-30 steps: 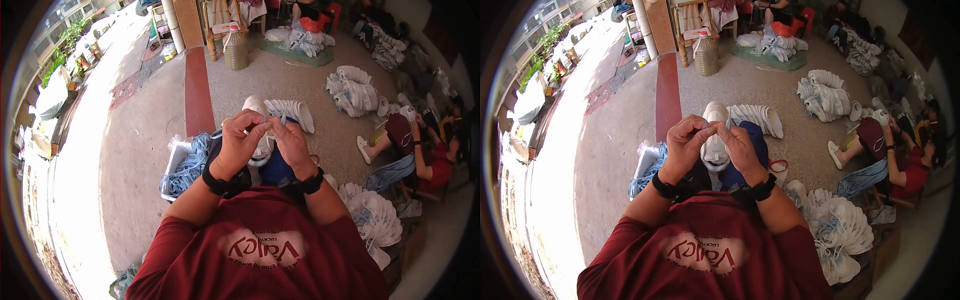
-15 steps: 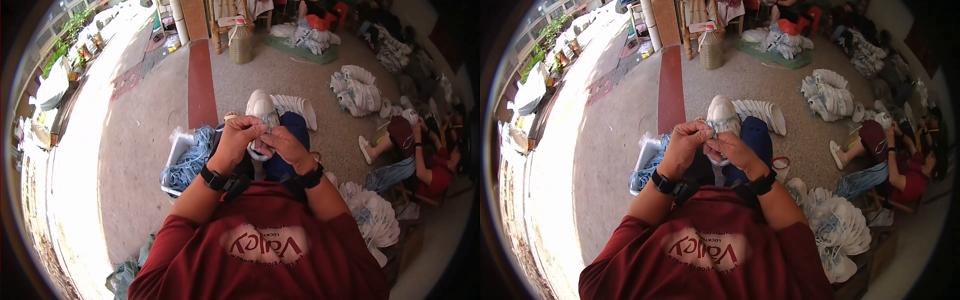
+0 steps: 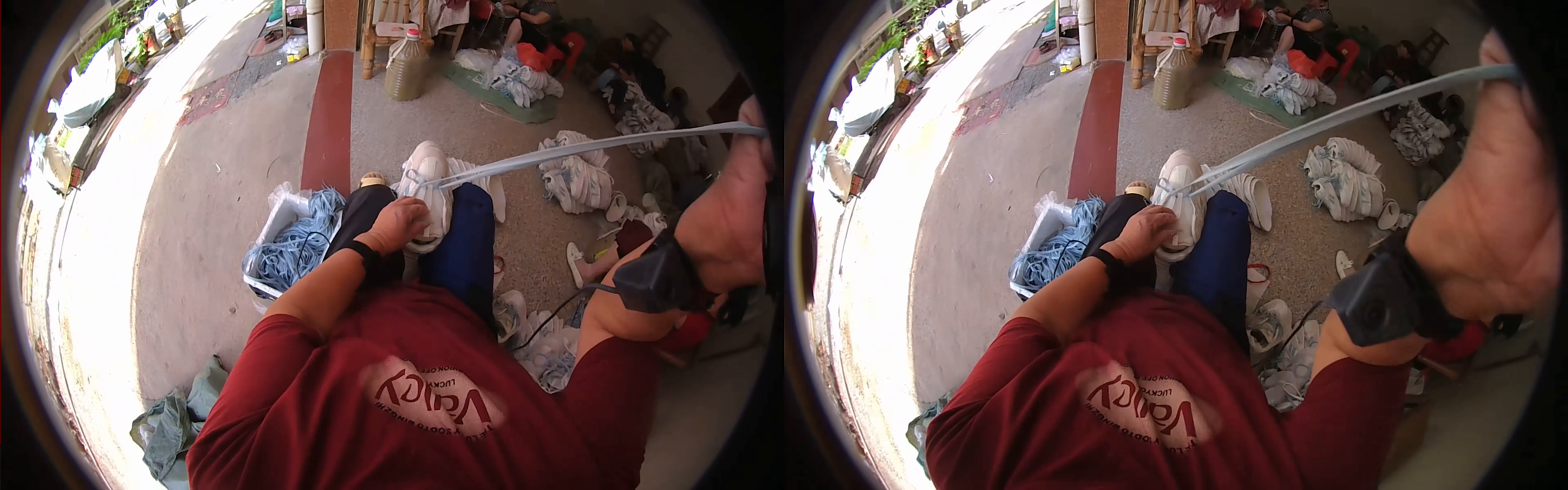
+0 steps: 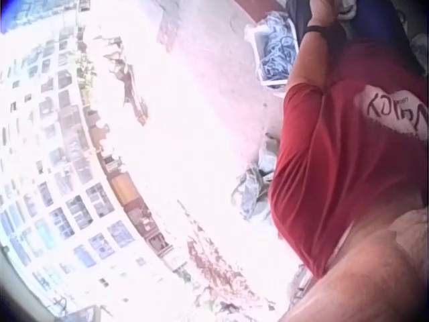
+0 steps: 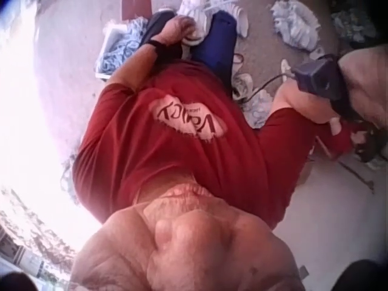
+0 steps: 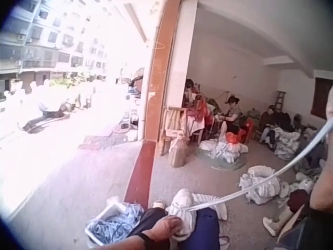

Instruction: Lacing a white and blue athletic shoe while sitting in a workshop area.

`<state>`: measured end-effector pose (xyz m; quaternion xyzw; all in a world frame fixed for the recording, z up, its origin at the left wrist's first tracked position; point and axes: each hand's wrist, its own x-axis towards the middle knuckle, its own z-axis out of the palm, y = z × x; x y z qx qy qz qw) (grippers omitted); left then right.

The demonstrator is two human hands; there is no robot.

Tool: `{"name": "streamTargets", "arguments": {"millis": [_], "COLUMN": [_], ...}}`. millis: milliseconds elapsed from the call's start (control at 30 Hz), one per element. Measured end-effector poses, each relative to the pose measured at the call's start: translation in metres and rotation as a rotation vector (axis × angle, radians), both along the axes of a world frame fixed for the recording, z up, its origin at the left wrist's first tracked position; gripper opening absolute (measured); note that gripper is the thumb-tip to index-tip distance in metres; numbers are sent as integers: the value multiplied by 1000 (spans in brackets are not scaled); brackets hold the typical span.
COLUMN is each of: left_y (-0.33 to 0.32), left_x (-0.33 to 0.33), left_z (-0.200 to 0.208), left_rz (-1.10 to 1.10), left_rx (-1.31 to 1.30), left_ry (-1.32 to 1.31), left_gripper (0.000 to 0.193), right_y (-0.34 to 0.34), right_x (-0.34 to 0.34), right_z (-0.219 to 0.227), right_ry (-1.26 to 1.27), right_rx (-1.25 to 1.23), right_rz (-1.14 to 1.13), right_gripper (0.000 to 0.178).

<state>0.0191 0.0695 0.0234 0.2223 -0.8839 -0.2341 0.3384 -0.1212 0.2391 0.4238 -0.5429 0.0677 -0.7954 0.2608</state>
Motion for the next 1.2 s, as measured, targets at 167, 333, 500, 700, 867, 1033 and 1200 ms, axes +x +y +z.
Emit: {"name": "streamTargets", "arguments": {"millis": [167,333,500,700,867,1033,1200], "left_y": [7,1,9,15,18,16,14], "left_x": [-17,-37,-27,-30,-32,-30,-30], "left_z": [35,56,-11,9,6,0,1], "left_rz": [169,-108,-269,-417,-391,-382,-395], "left_rx": [116,65,23,26,-27,4,100], "left_ry": [287,201,-102,-85,-35,-7,8], "left_gripper": [41,26,32,37,36,37,38], "right_y": [10,-20,-69,-145,-169,-174,-178], "right_x": [-83,-39,2,-71,-59,-41,-62], "right_z": [-2,-28,-61,-252,-372,-381,-388], "right_ry": [376,739,1092,943,1235,1513,1034], "right_rx": [90,176,267,1025,840,666,929], "right_rz": [99,215,355,-161,-779,-944,-567], "right_gripper": [31,39,54,14,7,11,9]}}
